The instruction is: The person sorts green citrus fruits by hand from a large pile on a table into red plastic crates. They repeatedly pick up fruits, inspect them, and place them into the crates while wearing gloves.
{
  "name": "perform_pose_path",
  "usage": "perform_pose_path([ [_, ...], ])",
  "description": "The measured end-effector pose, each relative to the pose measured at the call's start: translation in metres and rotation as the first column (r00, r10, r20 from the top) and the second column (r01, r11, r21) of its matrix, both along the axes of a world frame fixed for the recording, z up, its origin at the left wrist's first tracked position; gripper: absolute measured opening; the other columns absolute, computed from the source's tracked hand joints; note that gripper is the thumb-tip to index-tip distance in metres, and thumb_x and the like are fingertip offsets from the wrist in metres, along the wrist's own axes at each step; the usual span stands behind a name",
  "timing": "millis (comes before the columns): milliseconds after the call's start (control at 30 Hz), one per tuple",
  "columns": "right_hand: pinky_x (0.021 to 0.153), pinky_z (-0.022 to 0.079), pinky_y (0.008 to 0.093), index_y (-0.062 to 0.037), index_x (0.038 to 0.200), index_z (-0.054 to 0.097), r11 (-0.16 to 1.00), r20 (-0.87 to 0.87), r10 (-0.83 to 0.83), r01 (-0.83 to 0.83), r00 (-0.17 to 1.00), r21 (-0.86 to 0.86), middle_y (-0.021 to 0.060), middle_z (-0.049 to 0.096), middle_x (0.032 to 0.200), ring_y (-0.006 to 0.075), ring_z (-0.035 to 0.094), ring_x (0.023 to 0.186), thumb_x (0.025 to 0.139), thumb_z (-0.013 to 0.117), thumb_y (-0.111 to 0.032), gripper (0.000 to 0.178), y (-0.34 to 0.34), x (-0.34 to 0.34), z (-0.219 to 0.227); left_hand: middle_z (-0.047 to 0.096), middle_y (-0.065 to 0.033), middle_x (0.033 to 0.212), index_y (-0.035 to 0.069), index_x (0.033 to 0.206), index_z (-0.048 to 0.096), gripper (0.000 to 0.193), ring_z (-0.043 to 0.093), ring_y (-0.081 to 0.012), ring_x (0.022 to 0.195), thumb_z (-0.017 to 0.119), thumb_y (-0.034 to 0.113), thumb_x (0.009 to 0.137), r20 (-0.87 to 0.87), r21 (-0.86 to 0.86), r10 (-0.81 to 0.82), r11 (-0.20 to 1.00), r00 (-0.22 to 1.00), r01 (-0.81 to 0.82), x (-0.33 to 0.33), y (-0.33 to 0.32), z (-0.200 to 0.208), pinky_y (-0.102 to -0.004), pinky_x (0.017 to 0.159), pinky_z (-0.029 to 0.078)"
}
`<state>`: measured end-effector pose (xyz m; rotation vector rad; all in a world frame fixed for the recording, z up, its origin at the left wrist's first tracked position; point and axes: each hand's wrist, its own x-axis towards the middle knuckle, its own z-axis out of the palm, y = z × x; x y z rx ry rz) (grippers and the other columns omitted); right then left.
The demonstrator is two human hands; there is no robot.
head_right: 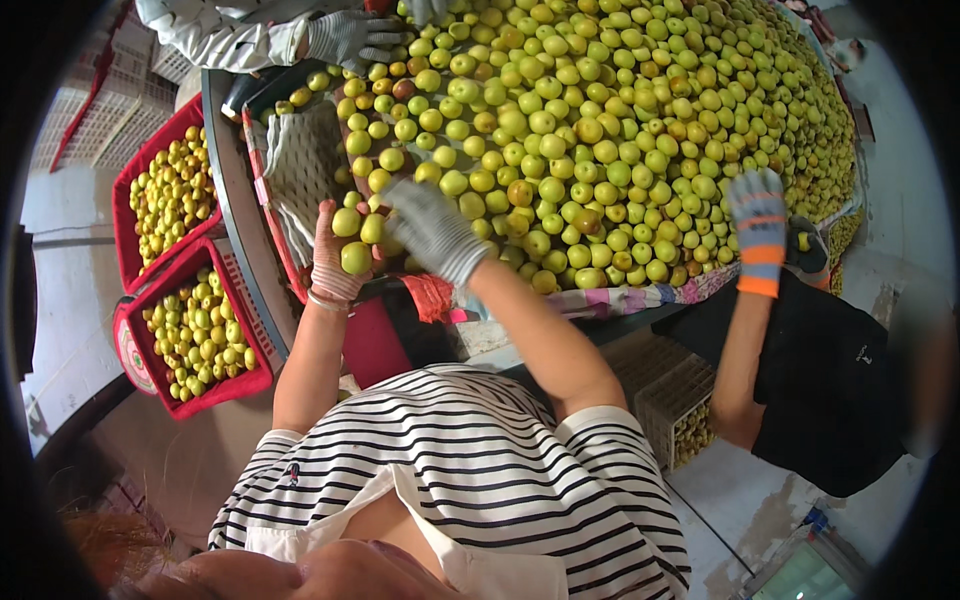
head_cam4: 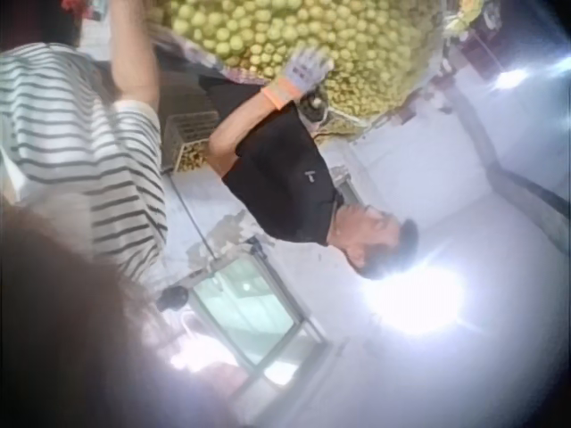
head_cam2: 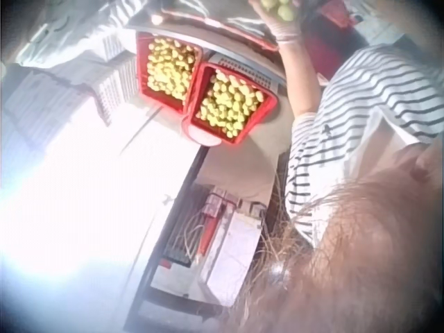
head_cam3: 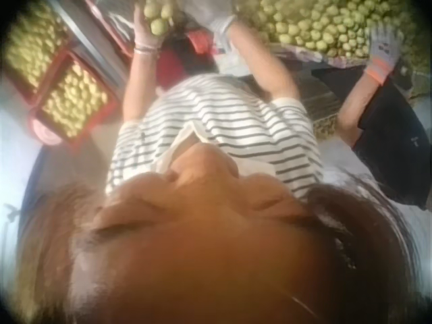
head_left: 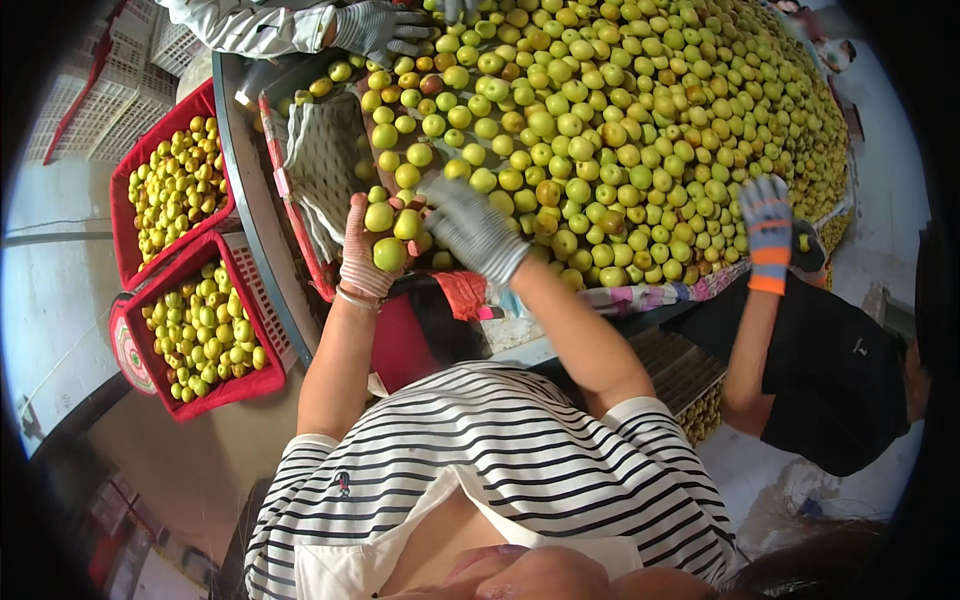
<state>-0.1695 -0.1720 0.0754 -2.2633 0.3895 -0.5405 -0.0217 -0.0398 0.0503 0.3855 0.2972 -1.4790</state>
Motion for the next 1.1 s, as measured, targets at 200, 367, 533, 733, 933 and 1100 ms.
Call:
perform_pose_path([
  [200, 0.093, 0.049, 0.0427, -0.0080, 0.118, 0.062, 0.879, -0.362, -0.470, 0.465, 0.805, -0.107, 0.0157, 0.064, 0.111, 0.0307, 0.062, 0.105, 0.088, 0.064, -0.018, 0.032, -0.073, -0.083, 0.032, 0.057, -0.0190, 0.120, 0.002, 0.092, 0.060, 0.046, 0.057, -0.0358, 0.109, 0.061, 0.048, 0.091, -0.069, 0.027, 0.057, 0.998, 0.996, -0.056, 0.000, -0.002, -0.002, -0.0407, 0.060, 0.061],
  [367, 0.088, 0.051, 0.0449, -0.0147, 0.125, 0.052, 0.860, -0.606, -0.478, 0.199, 0.636, -0.470, 0.0135, 0.050, 0.125, 0.0346, 0.062, 0.098, 0.085, 0.067, -0.022, 0.044, -0.055, -0.088, -0.002, 0.059, -0.0195, 0.118, 0.002, 0.094, 0.062, 0.039, 0.061, -0.0358, 0.103, 0.067, 0.040, 0.089, 0.013, 0.093, 0.010, 0.996, 1.000, -0.011, -0.006, -0.007, -0.003, -0.0406, 0.061, 0.061],
  [533, 0.088, 0.052, 0.0451, -0.0120, 0.122, 0.051, 0.909, -0.797, -0.413, 0.156, 0.440, -0.386, 0.0189, 0.049, 0.124, 0.0346, 0.063, 0.104, 0.085, 0.068, -0.021, 0.042, -0.066, -0.051, 0.004, 0.062, -0.0191, 0.117, 0.003, 0.095, 0.064, 0.039, 0.064, -0.0342, 0.099, 0.070, 0.041, 0.087, 0.098, 0.190, 0.003, 0.982, 0.995, -0.022, -0.003, -0.005, -0.014, -0.0398, 0.062, 0.060],
  [733, 0.078, 0.052, 0.0441, -0.0073, 0.094, 0.065, 0.861, -0.697, -0.421, 0.498, 0.580, -0.105, 0.0185, 0.066, 0.081, 0.0360, 0.066, 0.085, 0.082, 0.059, -0.034, 0.030, -0.096, -0.043, 0.008, 0.063, -0.0162, 0.108, 0.009, 0.105, 0.058, 0.042, 0.066, -0.0358, 0.093, 0.075, 0.040, 0.082, 0.146, 0.207, 0.020, 0.977, 0.989, -0.050, -0.007, -0.007, -0.011, -0.0431, 0.058, 0.059],
  [933, 0.092, 0.050, 0.0328, -0.0054, 0.138, 0.050, 0.474, 0.194, 0.184, -0.260, 0.964, 0.841, 0.0086, 0.057, 0.128, 0.0169, 0.056, 0.119, 0.091, 0.065, -0.035, 0.057, -0.039, 0.066, 0.023, 0.063, -0.0126, 0.109, 0.006, 0.102, 0.060, 0.040, 0.065, -0.0317, 0.093, 0.073, 0.040, 0.085, 0.177, 0.142, 0.043, 0.987, 0.983, -0.068, -0.010, -0.012, -0.003, -0.0421, 0.059, 0.058],
  [1100, 0.098, 0.046, 0.0326, 0.0006, 0.141, 0.042, 0.801, -0.135, 0.179, -0.065, 0.974, 0.595, 0.0164, 0.057, 0.128, 0.0221, 0.056, 0.117, 0.088, 0.069, -0.040, 0.072, -0.067, 0.130, 0.060, 0.062, -0.0153, 0.109, 0.003, 0.094, 0.061, 0.041, 0.062, -0.0351, 0.098, 0.073, 0.041, 0.085, 0.071, 0.208, 0.120, 0.969, 0.990, -0.132, 0.000, -0.005, -0.005, -0.0363, 0.056, 0.058],
])
